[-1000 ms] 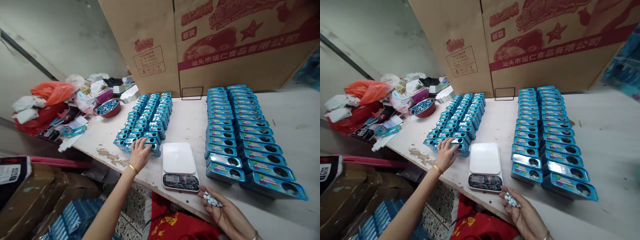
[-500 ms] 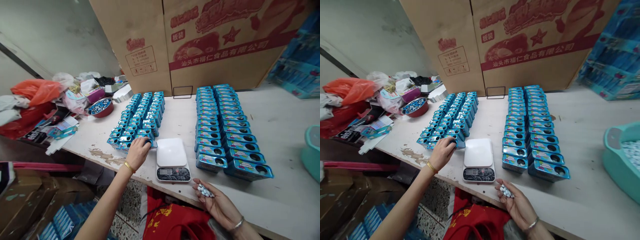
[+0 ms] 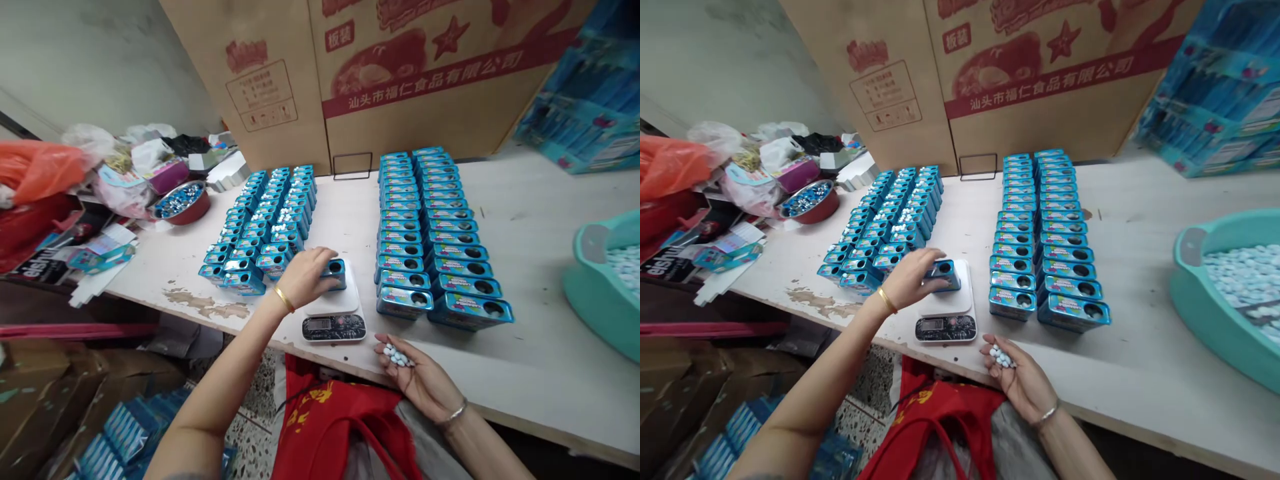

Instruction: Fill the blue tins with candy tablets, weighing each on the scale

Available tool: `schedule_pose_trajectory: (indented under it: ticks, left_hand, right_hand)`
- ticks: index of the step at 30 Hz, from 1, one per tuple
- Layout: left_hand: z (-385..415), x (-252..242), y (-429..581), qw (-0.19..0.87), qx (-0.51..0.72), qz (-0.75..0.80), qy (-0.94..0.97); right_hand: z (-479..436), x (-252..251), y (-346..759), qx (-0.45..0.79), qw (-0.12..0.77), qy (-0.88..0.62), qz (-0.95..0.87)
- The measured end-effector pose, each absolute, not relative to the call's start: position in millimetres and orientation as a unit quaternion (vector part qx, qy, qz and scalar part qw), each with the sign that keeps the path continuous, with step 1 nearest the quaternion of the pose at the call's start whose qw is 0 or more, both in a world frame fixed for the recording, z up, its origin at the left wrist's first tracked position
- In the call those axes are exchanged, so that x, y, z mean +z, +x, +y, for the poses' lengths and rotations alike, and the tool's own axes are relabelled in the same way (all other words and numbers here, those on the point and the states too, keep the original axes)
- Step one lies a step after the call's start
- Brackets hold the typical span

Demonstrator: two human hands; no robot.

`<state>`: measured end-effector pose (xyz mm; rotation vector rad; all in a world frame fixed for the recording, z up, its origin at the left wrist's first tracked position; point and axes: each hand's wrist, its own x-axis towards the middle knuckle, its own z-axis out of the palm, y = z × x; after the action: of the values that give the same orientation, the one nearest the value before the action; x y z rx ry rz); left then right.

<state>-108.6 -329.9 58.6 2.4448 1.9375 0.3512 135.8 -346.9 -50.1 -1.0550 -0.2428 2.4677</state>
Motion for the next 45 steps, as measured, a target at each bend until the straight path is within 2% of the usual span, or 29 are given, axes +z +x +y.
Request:
schedule_pose_trajectory:
  ticks: [6,12,16,28,32,38,41,45]
  left_hand:
    - [-386.7,36.5,-123.9,0.011,0.337,0.702,0.627]
    - [-456.0,-5.4,-129.4,0.111,0.402,0.776,0.473]
    - [-473.6,-19.7,-127.1,0.133,0.418,0.781,0.445]
    - [-454.7,-26.7,-126.8,0.153,0.427,0.759,0.467]
    - [-419.3,-25.2,-124.2,0.157,0.461,0.704,0.518]
    - [-347.5,-26.3,-124.0,0.199,0.48,0.63,0.578]
    - [-338.3,-12.6,-126.1,0.145,0.423,0.604,0.66]
    - [-349.9,15.9,-127.2,-0.056,0.279,0.543,0.79]
  right_hand:
    - [-350.8,-50.5,139.4,0.894,0.208,-0.384,-0.101]
    - [-356.8,-48.3,140.0,0.897,0.19,-0.38,-0.124]
    - [-357.5,-43.6,140.9,0.895,0.185,-0.381,-0.137]
    - [-350.8,-19.7,123.3,0.885,0.155,-0.401,-0.179]
    - [-344.5,-14.5,102.8,0.89,0.152,-0.4,-0.155]
    - [-326.5,-1.2,62.8,0.894,0.201,-0.374,-0.144]
    - [-317.7,-0.3,49.1,0.898,0.228,-0.364,-0.096]
    - [-310.2,-4.5,36.2,0.899,0.255,-0.354,-0.04]
